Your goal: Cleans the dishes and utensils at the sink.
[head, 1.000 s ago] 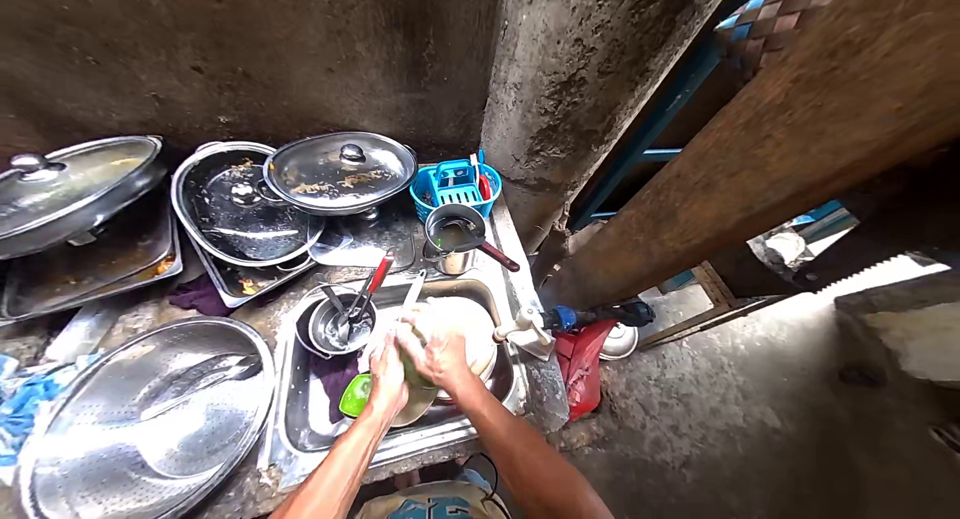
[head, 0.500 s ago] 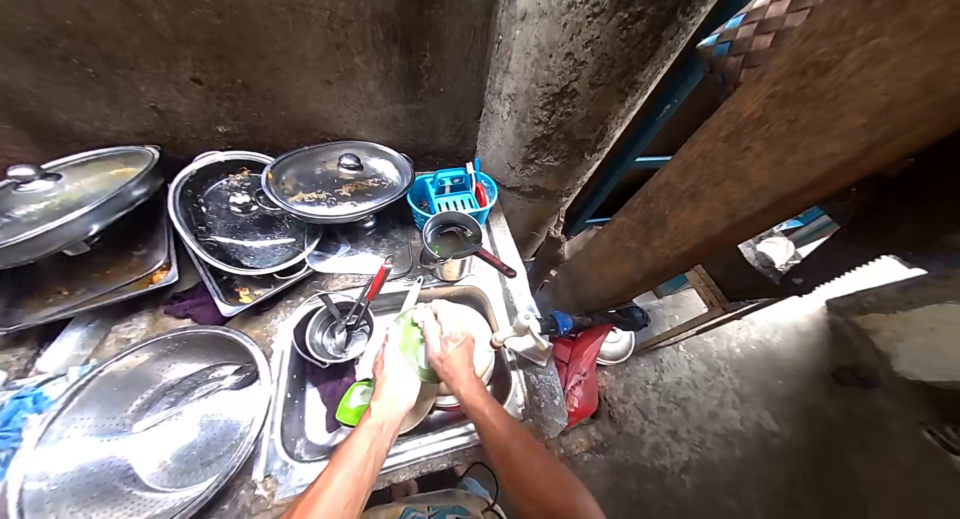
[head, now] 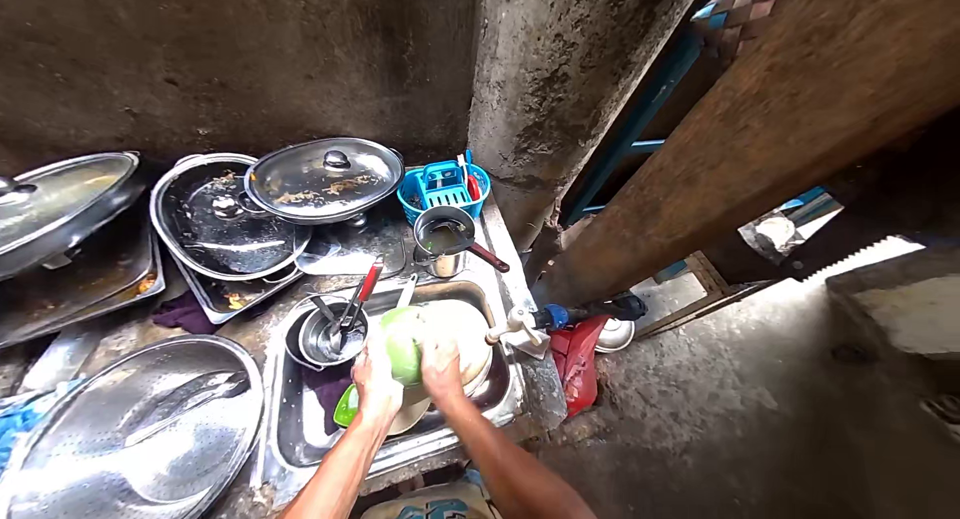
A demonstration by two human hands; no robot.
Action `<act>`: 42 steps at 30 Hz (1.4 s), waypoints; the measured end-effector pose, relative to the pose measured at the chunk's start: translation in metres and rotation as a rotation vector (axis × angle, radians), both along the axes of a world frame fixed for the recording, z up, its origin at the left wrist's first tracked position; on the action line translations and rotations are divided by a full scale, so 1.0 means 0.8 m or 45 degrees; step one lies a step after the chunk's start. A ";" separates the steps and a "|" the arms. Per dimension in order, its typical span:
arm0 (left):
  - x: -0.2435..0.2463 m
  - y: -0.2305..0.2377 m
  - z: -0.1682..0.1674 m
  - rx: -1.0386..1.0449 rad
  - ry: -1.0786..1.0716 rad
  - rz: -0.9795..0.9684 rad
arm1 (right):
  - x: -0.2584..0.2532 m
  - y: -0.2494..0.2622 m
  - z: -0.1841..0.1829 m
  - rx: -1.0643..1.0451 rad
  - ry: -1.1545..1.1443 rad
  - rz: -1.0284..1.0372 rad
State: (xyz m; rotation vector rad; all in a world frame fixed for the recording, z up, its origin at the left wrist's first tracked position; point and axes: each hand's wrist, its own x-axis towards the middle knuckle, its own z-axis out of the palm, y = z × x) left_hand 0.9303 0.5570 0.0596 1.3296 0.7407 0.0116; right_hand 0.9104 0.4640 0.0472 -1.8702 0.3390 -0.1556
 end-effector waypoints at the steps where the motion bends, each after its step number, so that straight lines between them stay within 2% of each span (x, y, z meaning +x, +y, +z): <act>1: 0.001 0.000 -0.001 -0.024 0.005 0.016 | -0.009 0.008 -0.010 -0.106 -0.160 0.007; 2: 0.001 0.003 -0.002 -0.034 0.009 0.006 | -0.013 0.011 -0.017 -0.164 -0.233 0.016; 3: -0.003 0.007 -0.002 -0.011 0.001 -0.028 | -0.014 0.008 -0.017 -0.181 -0.149 0.022; 4: -0.009 0.008 -0.002 0.041 -0.016 -0.063 | -0.009 0.000 -0.009 -0.111 0.059 0.014; 6: -0.020 0.003 -0.001 0.187 -0.081 -0.086 | 0.012 -0.016 -0.012 0.202 0.227 -0.197; 9: -0.029 -0.002 -0.006 0.293 -0.234 -0.080 | 0.028 -0.026 -0.035 0.993 0.264 -0.474; 11: -0.025 0.000 -0.013 0.309 -0.358 -0.067 | 0.015 -0.022 -0.042 1.388 0.335 -0.528; 14: -0.010 0.002 -0.028 0.451 -0.517 -0.094 | -0.010 0.005 -0.037 1.734 0.547 -0.550; 16: -0.003 -0.002 -0.029 0.820 -0.747 -0.197 | -0.020 0.023 -0.033 1.804 0.588 -0.488; 18: 0.003 -0.008 -0.021 1.100 -0.899 -0.296 | -0.030 0.025 -0.033 1.646 0.565 -0.430; 20: 0.009 -0.016 -0.013 1.077 -0.833 -0.314 | -0.033 0.009 -0.032 1.264 0.579 -0.421; 21: 0.013 -0.019 -0.011 1.013 -0.751 -0.289 | -0.035 -0.008 -0.031 1.002 0.580 -0.364; 23: 0.023 -0.019 -0.007 0.773 -0.532 -0.260 | -0.040 -0.054 -0.019 0.316 0.613 -0.250; 25: 0.027 -0.016 -0.003 0.487 -0.404 -0.279 | -0.043 -0.104 -0.001 -0.197 0.629 -0.180; 28: 0.024 -0.019 0.005 0.221 -0.303 -0.369 | -0.045 -0.159 0.015 -0.774 0.426 -0.225; 31: 0.020 -0.035 0.002 0.024 -0.234 -0.348 | -0.039 -0.197 -0.010 -1.207 0.095 -0.213; 34: 0.015 -0.055 -0.008 -0.191 -0.076 -0.302 | -0.038 -0.208 -0.017 -1.332 0.264 0.011; 36: 0.009 -0.064 -0.018 -0.244 0.040 -0.298 | -0.039 -0.208 -0.018 -1.344 0.263 0.043; 40: 0.000 -0.075 -0.048 -0.374 0.218 -0.265 | -0.051 -0.207 -0.011 -1.141 -0.121 -0.146; 42: -0.002 -0.076 -0.064 -0.447 0.233 -0.288 | -0.064 -0.196 0.000 -1.032 -0.221 -0.291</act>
